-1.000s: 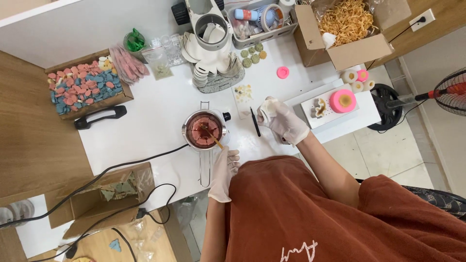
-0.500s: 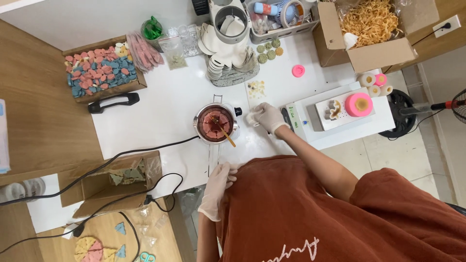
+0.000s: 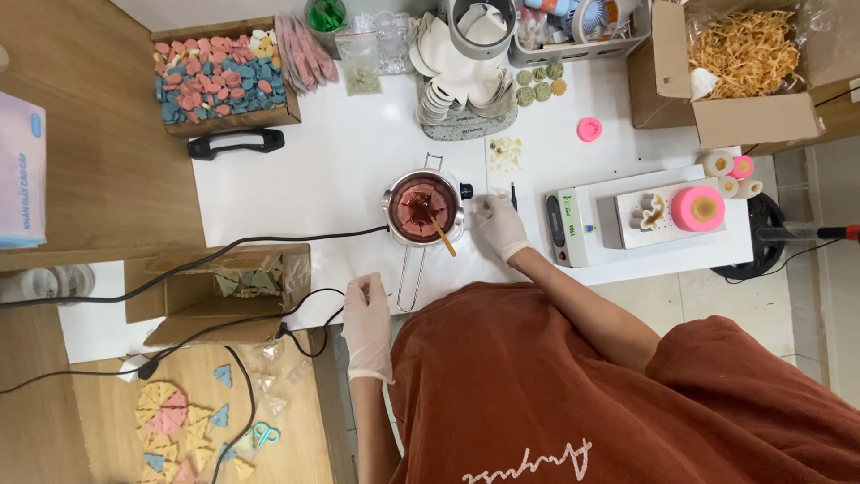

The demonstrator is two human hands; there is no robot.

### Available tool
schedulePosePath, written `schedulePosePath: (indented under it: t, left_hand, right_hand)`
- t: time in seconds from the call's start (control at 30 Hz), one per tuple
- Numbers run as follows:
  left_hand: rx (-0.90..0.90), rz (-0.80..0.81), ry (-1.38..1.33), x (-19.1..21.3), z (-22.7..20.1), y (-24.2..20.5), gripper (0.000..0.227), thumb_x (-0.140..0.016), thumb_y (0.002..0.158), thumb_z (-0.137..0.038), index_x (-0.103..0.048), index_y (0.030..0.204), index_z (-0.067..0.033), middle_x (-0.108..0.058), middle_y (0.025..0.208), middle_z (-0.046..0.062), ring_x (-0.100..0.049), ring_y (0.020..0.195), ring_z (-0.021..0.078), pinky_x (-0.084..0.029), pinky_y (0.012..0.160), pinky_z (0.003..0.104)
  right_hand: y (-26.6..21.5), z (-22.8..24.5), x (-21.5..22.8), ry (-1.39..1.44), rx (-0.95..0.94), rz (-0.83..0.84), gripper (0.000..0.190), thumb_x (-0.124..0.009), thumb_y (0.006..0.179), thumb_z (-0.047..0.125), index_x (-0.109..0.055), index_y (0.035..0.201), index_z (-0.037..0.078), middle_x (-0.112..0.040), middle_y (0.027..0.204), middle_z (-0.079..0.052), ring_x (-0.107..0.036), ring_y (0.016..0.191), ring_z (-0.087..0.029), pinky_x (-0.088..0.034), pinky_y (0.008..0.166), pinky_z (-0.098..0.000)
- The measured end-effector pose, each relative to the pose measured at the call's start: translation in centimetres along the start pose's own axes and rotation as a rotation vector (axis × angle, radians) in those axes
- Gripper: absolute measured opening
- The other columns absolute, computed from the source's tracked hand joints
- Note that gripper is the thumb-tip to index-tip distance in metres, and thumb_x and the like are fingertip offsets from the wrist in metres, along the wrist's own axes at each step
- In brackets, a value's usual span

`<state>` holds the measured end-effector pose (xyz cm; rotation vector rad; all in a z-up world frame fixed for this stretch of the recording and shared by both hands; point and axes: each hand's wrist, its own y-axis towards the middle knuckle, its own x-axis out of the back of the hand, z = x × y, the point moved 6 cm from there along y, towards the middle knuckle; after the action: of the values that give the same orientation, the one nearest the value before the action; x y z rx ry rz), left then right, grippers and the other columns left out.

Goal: Melting craft wax using a pot and heat gun, then preparing molds to create small decorative wax objects.

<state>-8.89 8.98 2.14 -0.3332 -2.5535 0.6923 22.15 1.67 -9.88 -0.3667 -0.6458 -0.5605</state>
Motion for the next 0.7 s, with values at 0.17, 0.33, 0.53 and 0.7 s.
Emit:
schedulePosePath:
  t: [0.17,0.33,0.53,0.7]
  left_hand:
    - [-0.190,-0.039,0.248,-1.0,-1.2,0.2,0.032,-0.056,0.099,-0.027,-0.064,0.117,-0.0008,-0.069,0.113,0.017,-0.066,0.101,0.0320,-0.050,0.088,0.042]
    - [-0.374,-0.031,0.287,-1.9,-2.4,-0.7,0.029,-0.056,0.101,-0.025,-0.066,0.116,-0.0016,-0.071,0.114,0.020,-0.065,0.108,0.0369,-0.050,0.092,0.045]
    - [-0.286,-0.045,0.274,-1.2,-3.0,-1.8,0.031,-0.056,0.101,-0.026,-0.067,0.116,-0.0019,-0.070,0.115,0.020,-0.065,0.106,0.0363,-0.050,0.092,0.044]
    - [-0.250,-0.041,0.176,-0.6,-2.6,-2.6,0.032,-0.053,0.101,-0.025,-0.067,0.117,-0.0002,-0.071,0.116,0.019,-0.066,0.105,0.0329,-0.050,0.093,0.042]
  right_hand:
    - [-4.1,9.5,5.4,-0.102,0.222,0.043,0.042,-0.076,0.089,0.025,-0.064,0.127,0.013,-0.065,0.094,-0.012,-0.066,0.076,-0.026,-0.055,0.073,-0.0368]
    - [-6.1,12.4,3.7,-0.244,0.549,0.189,0.053,-0.081,0.083,0.035,-0.063,0.131,0.018,-0.067,0.086,-0.008,-0.067,0.074,-0.028,-0.054,0.070,-0.0383]
    - [-4.6,11.3,0.9,-0.153,0.517,0.223,0.026,-0.076,0.093,0.032,-0.073,0.117,0.022,-0.072,0.090,-0.003,-0.070,0.078,-0.022,-0.056,0.073,-0.0349]
    - [-2.1,12.5,3.3,0.409,0.128,0.126,0.019,-0.063,0.102,0.018,-0.078,0.113,0.013,-0.063,0.094,-0.003,-0.061,0.080,-0.014,-0.053,0.074,-0.0287]
